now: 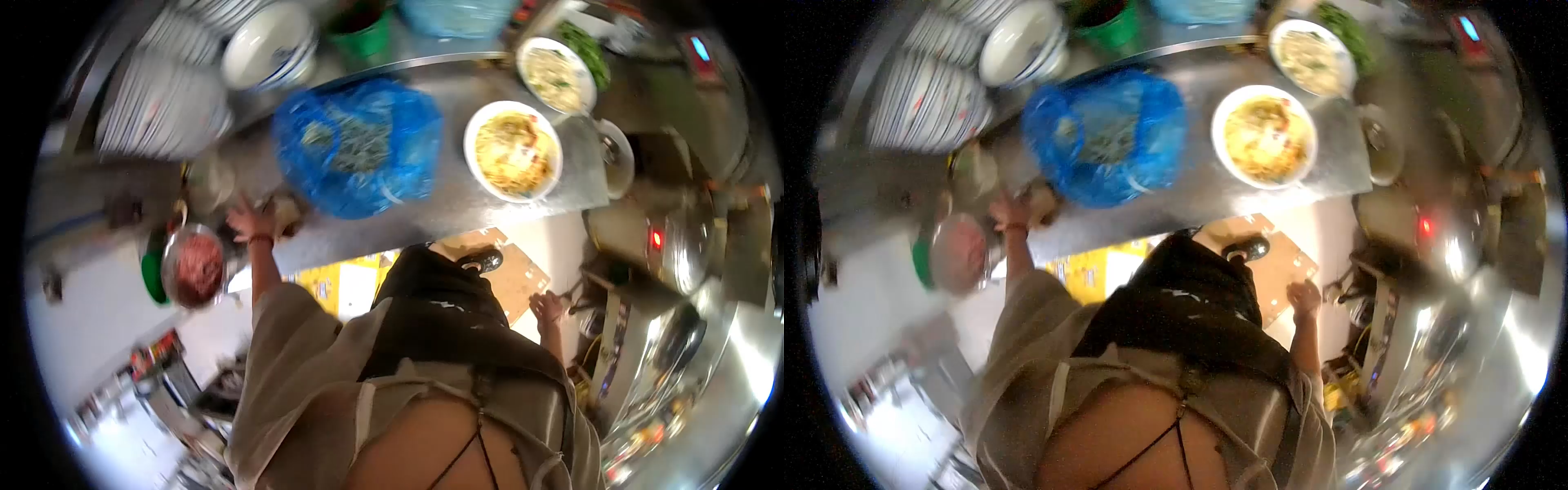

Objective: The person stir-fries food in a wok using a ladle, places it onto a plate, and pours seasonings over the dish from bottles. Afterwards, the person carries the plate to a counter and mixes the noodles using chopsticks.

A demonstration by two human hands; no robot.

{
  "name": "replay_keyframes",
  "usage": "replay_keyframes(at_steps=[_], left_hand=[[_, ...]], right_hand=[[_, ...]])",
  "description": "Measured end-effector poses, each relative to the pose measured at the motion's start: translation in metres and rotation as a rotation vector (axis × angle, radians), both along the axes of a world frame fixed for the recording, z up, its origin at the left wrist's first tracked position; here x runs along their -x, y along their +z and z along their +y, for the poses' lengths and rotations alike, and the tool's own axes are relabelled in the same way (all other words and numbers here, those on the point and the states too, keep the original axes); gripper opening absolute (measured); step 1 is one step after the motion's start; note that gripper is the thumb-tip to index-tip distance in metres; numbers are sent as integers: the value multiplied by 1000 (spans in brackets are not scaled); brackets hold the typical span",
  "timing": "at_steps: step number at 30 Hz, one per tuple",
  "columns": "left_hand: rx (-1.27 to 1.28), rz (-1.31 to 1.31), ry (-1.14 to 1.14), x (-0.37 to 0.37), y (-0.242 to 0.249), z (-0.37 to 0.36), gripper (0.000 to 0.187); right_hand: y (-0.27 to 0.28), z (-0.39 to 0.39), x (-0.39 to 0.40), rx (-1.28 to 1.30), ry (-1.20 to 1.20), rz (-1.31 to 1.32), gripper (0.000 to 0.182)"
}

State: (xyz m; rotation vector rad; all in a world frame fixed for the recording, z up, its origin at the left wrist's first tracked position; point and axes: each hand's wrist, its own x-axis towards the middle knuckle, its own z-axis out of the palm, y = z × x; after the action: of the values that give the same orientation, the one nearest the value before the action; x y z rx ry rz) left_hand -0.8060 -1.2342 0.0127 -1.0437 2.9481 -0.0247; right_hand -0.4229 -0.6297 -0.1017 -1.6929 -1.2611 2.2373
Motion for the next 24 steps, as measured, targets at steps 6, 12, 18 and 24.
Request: replay_keyframes(at_steps=[6, 12, 18, 24], left_hand=[[-819, 787, -1088, 2, 118, 135, 48], [-1819, -520, -1404, -79, 115, 290, 40], [-1497, -1432, -1463, -178, -27, 336, 45], [-1050, -1545, -1636, -187, 22, 433, 42]], right_hand=[[3, -32, -99, -19, 405, -248, 39], [-25, -54, -102, -213, 977, -200, 47], [33, -50, -163, -1, 251, -85, 52], [-27, -96, -332, -217, 221, -154, 44]])
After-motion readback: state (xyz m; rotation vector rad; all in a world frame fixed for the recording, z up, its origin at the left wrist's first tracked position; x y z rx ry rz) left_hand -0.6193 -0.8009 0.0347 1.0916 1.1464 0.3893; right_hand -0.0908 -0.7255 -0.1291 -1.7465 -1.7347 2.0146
